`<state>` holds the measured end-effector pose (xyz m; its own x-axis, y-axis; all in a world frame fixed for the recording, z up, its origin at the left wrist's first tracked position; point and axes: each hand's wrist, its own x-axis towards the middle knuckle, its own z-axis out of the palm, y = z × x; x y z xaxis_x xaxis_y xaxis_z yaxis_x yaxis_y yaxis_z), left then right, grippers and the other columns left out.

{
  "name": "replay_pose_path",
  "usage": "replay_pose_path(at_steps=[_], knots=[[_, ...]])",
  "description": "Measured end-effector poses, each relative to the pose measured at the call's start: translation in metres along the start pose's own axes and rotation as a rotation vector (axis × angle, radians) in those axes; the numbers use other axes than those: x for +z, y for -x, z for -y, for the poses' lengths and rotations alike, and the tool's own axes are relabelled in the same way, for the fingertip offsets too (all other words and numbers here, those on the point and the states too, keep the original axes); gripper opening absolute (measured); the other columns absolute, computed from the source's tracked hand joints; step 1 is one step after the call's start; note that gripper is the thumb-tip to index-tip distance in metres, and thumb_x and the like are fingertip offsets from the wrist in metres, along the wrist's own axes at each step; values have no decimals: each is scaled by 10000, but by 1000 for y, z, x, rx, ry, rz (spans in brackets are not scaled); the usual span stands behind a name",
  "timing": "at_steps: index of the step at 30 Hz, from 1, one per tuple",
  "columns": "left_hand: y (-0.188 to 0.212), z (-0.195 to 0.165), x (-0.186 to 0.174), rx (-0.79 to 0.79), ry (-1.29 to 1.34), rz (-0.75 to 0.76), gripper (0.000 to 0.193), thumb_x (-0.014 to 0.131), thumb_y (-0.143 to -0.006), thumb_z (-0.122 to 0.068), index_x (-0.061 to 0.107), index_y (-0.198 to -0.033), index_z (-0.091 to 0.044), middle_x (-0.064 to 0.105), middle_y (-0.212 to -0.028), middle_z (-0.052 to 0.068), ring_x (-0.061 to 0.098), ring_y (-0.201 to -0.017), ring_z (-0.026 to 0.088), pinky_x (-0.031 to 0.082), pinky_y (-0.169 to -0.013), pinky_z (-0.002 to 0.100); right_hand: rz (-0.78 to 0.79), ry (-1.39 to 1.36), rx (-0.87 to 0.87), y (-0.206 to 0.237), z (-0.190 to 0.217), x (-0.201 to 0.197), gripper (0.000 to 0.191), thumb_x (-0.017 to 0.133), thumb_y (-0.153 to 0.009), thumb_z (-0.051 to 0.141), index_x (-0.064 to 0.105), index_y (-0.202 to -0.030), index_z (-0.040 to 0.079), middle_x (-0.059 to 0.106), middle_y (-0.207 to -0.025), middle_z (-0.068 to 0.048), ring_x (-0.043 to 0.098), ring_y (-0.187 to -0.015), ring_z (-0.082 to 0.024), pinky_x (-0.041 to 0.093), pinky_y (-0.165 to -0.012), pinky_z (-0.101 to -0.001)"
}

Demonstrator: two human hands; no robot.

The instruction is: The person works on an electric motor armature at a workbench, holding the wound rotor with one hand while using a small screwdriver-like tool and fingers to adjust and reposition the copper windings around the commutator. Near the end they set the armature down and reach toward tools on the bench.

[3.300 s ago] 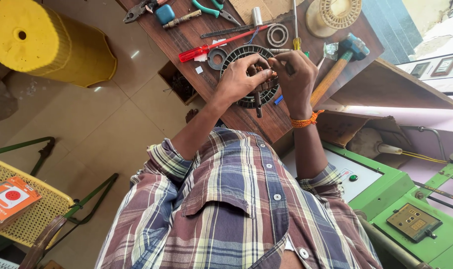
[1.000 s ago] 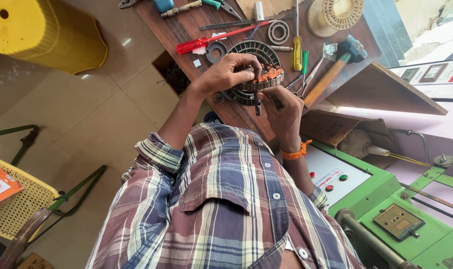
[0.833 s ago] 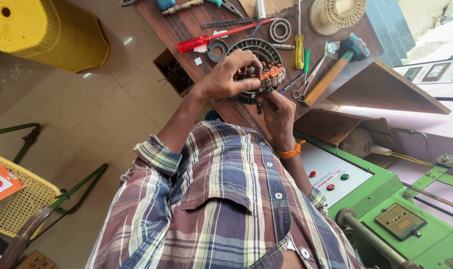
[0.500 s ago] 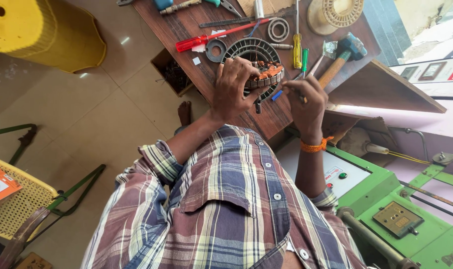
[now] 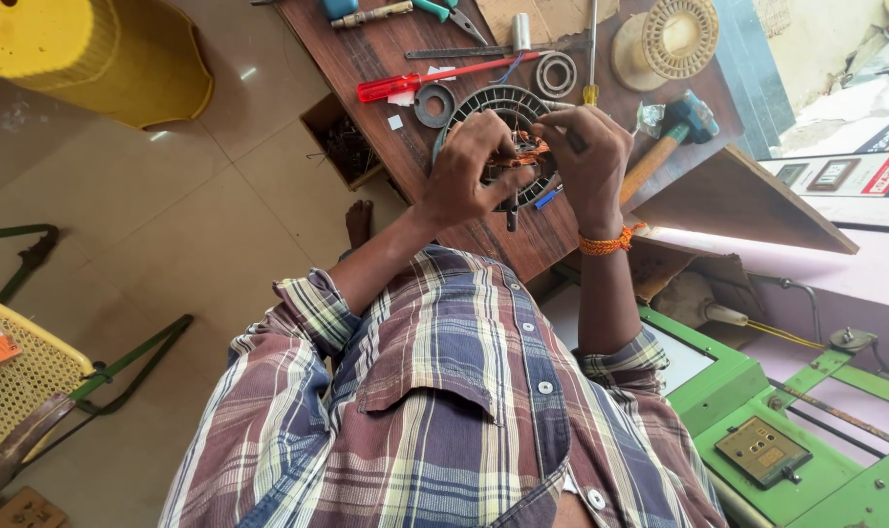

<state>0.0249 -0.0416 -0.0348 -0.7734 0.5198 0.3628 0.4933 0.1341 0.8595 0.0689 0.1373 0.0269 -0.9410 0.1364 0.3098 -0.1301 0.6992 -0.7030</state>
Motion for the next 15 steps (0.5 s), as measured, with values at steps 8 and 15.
replay_pose_path(at_steps=[8, 15], knots=[[-28, -1, 10, -273, 99, 84, 175, 758, -866, -264, 750, -1009, -163, 621, -866, 3, 624, -761, 115, 510, -692, 306, -58, 77, 72, 1, 10, 0, 120, 855, -891, 53, 745, -915, 10, 667, -800, -90, 571, -647, -179, 437, -607, -333], [-25, 32, -21, -433, 704, 380, 171, 733, -916, -167, 761, -1032, -45, 678, -899, -19, 619, -847, 74, 495, -795, 265, 69, 47, 82, 18, 39, -7, 136, 819, -929, 75, 701, -958, 16, 664, -805, -79, 616, -675, -148, 457, -611, -307]])
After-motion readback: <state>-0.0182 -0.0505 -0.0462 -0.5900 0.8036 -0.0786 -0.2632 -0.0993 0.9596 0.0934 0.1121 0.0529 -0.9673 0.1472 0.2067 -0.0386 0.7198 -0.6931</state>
